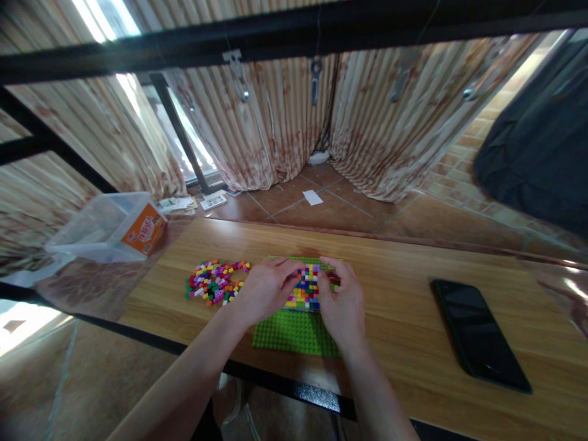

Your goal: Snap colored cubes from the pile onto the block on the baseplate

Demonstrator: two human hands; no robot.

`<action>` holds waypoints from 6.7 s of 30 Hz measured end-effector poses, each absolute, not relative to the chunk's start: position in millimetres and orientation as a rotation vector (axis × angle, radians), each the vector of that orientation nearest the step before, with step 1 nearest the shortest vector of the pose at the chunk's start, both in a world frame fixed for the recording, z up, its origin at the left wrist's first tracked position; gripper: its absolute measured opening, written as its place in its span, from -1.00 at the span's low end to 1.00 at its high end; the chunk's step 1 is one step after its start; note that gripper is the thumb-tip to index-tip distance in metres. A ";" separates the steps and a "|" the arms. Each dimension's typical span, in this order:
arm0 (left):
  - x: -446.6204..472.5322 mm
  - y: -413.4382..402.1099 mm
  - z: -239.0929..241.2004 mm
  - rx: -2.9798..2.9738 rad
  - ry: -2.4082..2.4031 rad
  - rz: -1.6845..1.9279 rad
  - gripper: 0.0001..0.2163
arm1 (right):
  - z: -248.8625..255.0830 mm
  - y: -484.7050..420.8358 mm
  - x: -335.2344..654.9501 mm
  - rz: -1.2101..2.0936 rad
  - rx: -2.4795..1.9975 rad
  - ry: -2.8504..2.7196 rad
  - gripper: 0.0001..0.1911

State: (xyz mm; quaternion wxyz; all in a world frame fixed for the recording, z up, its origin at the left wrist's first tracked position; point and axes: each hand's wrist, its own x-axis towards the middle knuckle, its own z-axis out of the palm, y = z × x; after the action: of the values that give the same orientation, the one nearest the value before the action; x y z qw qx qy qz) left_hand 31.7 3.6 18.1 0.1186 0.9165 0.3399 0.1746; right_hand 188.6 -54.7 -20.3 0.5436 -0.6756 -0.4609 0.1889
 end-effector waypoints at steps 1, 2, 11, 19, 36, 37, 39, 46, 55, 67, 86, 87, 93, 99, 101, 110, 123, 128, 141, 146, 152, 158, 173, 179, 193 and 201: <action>32.7 3.2 18.0 2.686 1.020 0.504 -0.80 | -20.0 -54.8 188.6 0.451 -1.603 -1.095 -0.68; 33.7 2.9 17.8 2.688 1.040 0.500 -0.79 | -19.7 -55.0 188.7 0.452 -1.603 -1.097 -0.69; 38.5 3.6 12.3 2.670 1.114 0.512 -0.64 | -18.8 -55.0 187.8 0.500 -1.606 -1.088 -0.68; 41.8 3.6 8.8 2.677 1.138 0.577 -0.61 | -18.7 -55.0 187.0 0.536 -1.634 -1.097 -0.67; 43.6 -0.2 8.1 2.688 1.121 0.596 -0.60 | -30.5 -48.7 178.0 0.517 -1.616 -1.164 -0.63; 43.6 -0.4 8.2 2.686 1.120 0.591 -0.60 | -30.5 -48.6 177.7 0.519 -1.618 -1.163 -0.63; 43.9 -0.7 8.2 2.682 1.122 0.584 -0.61 | -30.2 -48.5 177.2 0.527 -1.616 -1.161 -0.64; 46.3 -2.4 6.2 2.689 1.152 0.619 -0.65 | -30.0 -47.0 174.6 0.545 -1.620 -1.135 -0.67; 41.6 -0.4 11.0 2.530 1.139 0.704 -0.65 | -33.8 -45.8 176.2 0.630 -1.598 -1.084 -0.61; 5.7 36.2 1.2 1.935 1.317 0.819 -0.73 | -23.4 -48.1 188.5 0.536 -1.654 -0.949 -0.55; 27.7 15.8 -1.1 1.778 1.265 0.682 -0.78 | -29.0 -48.1 184.6 0.606 -1.679 -0.996 -0.56; 28.2 15.4 -0.8 1.772 1.274 0.678 -0.78 | -29.6 -48.5 185.3 0.605 -1.679 -1.001 -0.56; 32.2 9.6 3.4 1.806 1.360 0.679 -0.79 | -36.9 -50.6 190.8 0.590 -1.685 -1.056 -0.54; 8.6 24.0 5.2 1.982 1.343 0.662 -0.74 | -28.9 -51.5 190.4 0.554 -1.769 -1.025 -0.54; -10.4 34.2 5.3 2.056 1.433 0.643 -0.75 | -25.3 -51.9 189.5 0.557 -1.784 -0.993 -0.53; -49.4 47.3 -2.6 2.419 1.562 0.290 -0.71 | -24.4 -51.9 189.9 0.507 -1.791 -1.040 -0.54; -43.6 50.2 -9.6 2.456 1.526 0.296 -0.73 | -27.3 -53.2 192.7 0.522 -1.742 -1.061 -0.55; -42.3 49.3 0.8 2.422 1.486 0.375 -0.76 | -27.4 -52.9 194.1 0.482 -1.738 -1.062 -0.57; 14.6 9.7 19.8 1.101 0.565 0.674 -0.71 | -4.4 -60.6 165.4 0.203 -1.335 -1.420 -0.79; 20.7 5.8 18.6 0.867 0.451 0.633 -0.72 | -7.1 -59.8 169.5 0.303 -1.249 -1.472 -0.74; 20.6 6.6 17.0 0.767 0.502 0.587 -0.70 | -3.6 -60.4 172.1 0.285 -1.265 -1.467 -0.79; 19.4 7.9 16.2 0.782 0.499 0.562 -0.67 | -5.7 -59.8 171.4 0.274 -1.313 -1.437 -0.82; -0.5 25.3 21.0 0.879 0.684 0.821 -0.77 | -12.7 -54.9 186.8 0.273 -1.499 -1.415 -0.84; 6.1 22.5 18.1 0.954 0.854 0.849 -0.86 | -18.7 -50.4 178.4 0.261 -1.536 -1.515 -0.79; 13.2 23.3 0.2 1.268 0.917 0.819 -0.94 | -23.1 -42.1 171.1 0.247 -1.556 -1.522 -0.80; 17.2 21.1 0.3 1.301 0.961 0.818 -0.92 | -22.1 -40.8 171.7 0.301 -1.544 -1.469 -0.80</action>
State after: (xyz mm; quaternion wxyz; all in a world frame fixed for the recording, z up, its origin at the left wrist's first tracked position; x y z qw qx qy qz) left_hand 17.2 21.1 0.3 0.6167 0.5651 0.4174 0.3551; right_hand 171.7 -40.8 -22.1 0.4748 -0.6313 -0.6008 0.1229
